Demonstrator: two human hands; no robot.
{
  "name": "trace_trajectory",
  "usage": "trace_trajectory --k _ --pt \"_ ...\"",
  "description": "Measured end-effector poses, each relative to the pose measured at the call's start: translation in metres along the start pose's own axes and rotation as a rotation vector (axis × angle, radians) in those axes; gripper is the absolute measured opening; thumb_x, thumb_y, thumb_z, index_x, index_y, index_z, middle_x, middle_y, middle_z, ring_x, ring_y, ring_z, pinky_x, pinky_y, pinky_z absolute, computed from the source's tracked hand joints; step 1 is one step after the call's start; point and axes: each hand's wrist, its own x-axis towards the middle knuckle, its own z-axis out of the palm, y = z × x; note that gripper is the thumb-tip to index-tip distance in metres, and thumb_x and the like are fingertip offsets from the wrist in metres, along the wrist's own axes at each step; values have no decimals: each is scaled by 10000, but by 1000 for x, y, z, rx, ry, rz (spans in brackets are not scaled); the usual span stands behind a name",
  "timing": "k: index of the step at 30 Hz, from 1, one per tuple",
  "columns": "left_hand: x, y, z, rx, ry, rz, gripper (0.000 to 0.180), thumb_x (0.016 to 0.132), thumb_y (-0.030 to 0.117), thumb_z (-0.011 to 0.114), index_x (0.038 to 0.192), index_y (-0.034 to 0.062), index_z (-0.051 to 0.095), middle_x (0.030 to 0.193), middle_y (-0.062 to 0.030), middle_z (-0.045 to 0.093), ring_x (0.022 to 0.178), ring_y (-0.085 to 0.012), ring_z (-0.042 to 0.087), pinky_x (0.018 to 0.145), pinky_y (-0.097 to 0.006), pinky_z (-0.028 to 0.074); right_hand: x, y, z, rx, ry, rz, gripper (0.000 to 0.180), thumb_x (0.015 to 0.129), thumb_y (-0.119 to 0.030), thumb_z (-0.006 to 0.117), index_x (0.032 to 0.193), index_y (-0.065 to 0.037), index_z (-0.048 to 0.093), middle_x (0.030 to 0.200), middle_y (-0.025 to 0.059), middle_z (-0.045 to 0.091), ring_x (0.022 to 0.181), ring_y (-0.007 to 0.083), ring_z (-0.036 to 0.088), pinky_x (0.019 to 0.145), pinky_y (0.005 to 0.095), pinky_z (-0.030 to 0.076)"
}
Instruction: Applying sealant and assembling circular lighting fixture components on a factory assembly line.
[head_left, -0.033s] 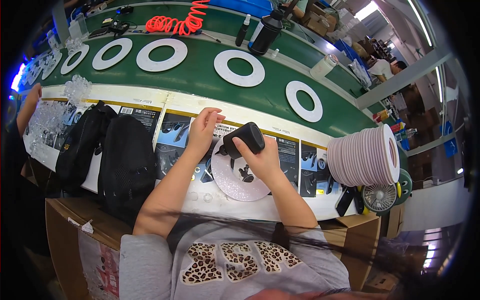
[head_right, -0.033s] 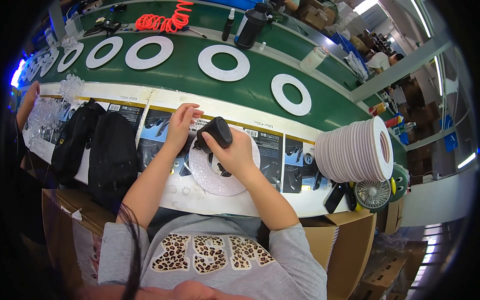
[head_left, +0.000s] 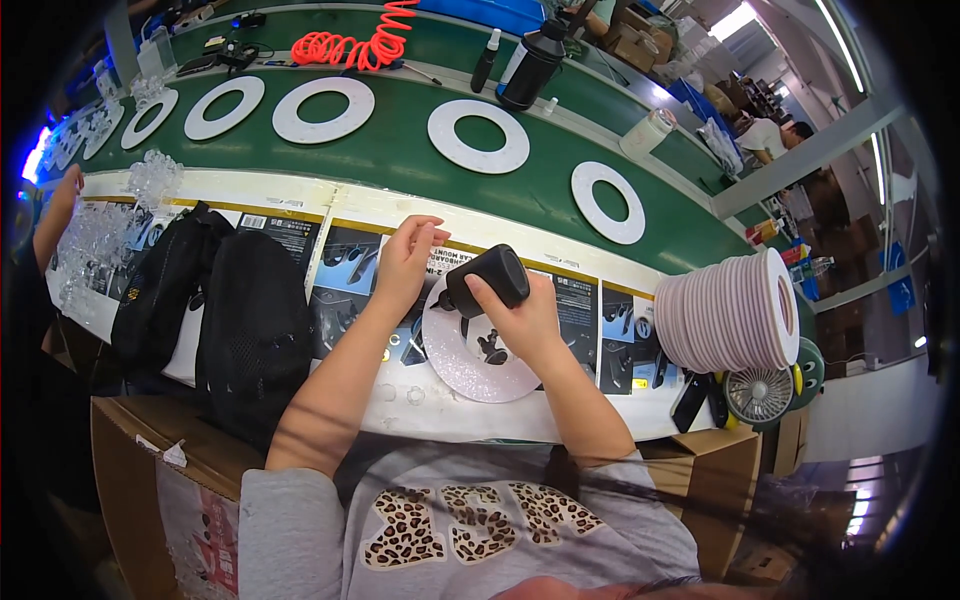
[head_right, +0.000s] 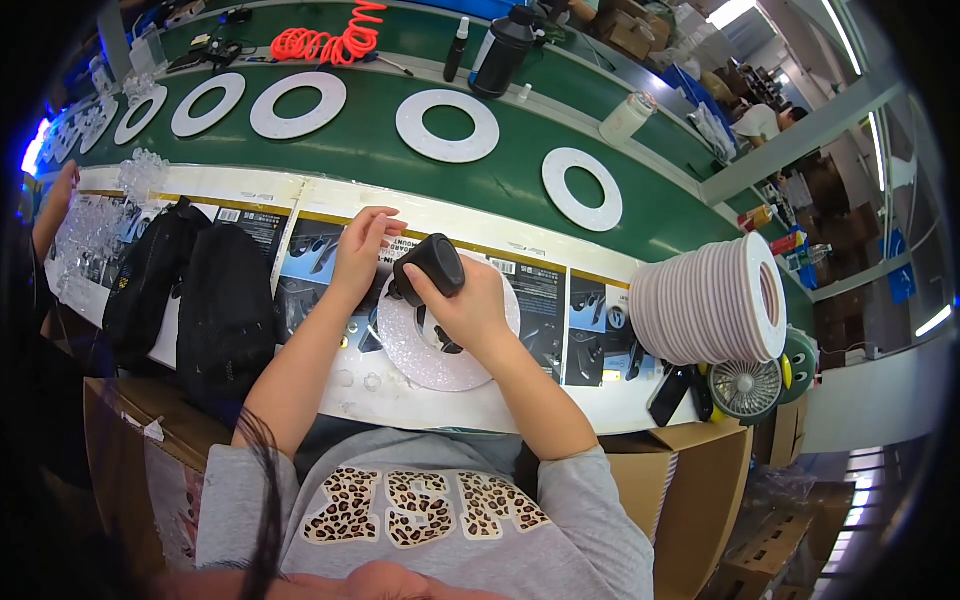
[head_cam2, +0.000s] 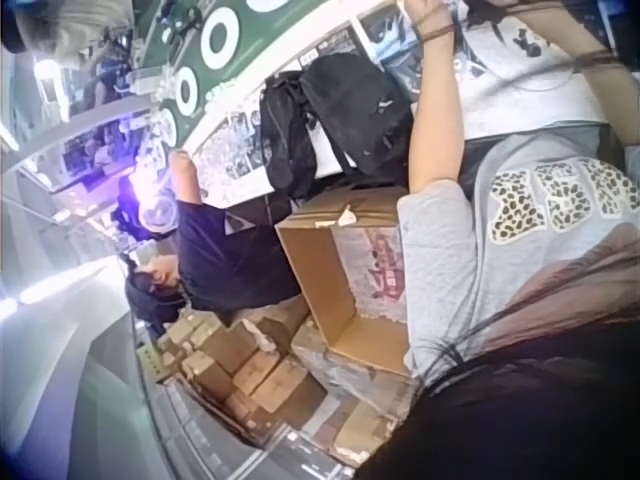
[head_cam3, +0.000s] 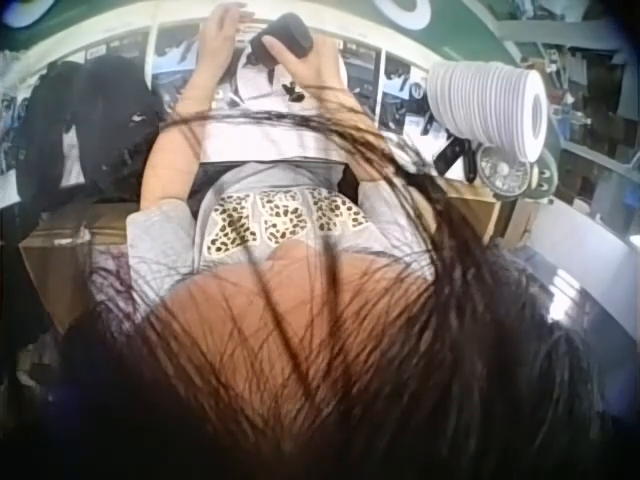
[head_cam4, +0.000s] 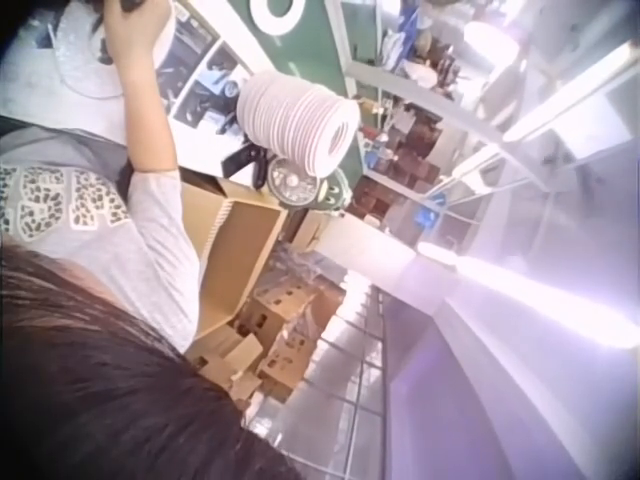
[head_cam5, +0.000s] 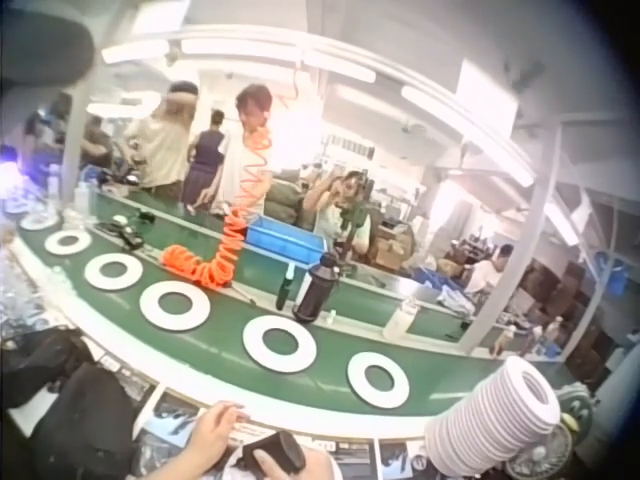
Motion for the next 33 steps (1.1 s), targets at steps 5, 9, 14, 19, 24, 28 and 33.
trace_trajectory --k 5,9,14,19,24,28,33 --pt "-1 1 0 -3 1 -12 263 979 250 461 1076 38 581 935 -84 678 868 -127 605 777 -244 456 1 2 -6 49 46 29 270 821 -289 695 804 -22 663 627 78 618 549 183 571 523 292 434" --pt "-1 2 0 1 4 -11 264 981 247 459 1074 32 580 932 -87 677 865 -130 606 782 -246 458 6 1 -10 54 48 57 258 831 -260 693 811 -6 661 628 44 616 553 102 541 526 250 417" --pt "-1 1 0 6 -2 8 266 981 248 459 1075 31 580 931 -84 678 856 -128 604 773 -244 457 9 0 -9 -11 51 30 273 836 -267 688 802 1 653 617 57 612 545 120 543 528 265 421" --pt "-2 2 -1 3 1 4 265 981 245 459 1078 29 580 927 -84 678 856 -129 604 786 -249 460 10 2 -7 -36 24 54 287 840 -291 679 829 -5 666 629 77 624 548 146 561 537 282 432" --pt "-1 2 0 5 -1 9 262 981 242 460 1078 30 580 929 -87 678 855 -130 605 784 -251 461 10 4 -5 -16 36 44 293 840 -305 678 844 -12 676 641 81 633 556 153 570 545 283 437" --pt "-2 2 0 11 -2 10 262 980 241 461 1076 29 581 930 -91 679 861 -134 610 787 -254 464 10 1 -7 -12 19 63 299 839 -312 680 852 -13 677 648 83 637 562 157 576 555 284 443" --pt "-1 2 1 14 -1 7 264 981 241 461 1075 24 580 928 -94 679 863 -136 612 793 -256 466 11 2 -7 -16 25 60 303 841 -315 678 858 -13 678 645 82 633 568 160 579 560 286 448"
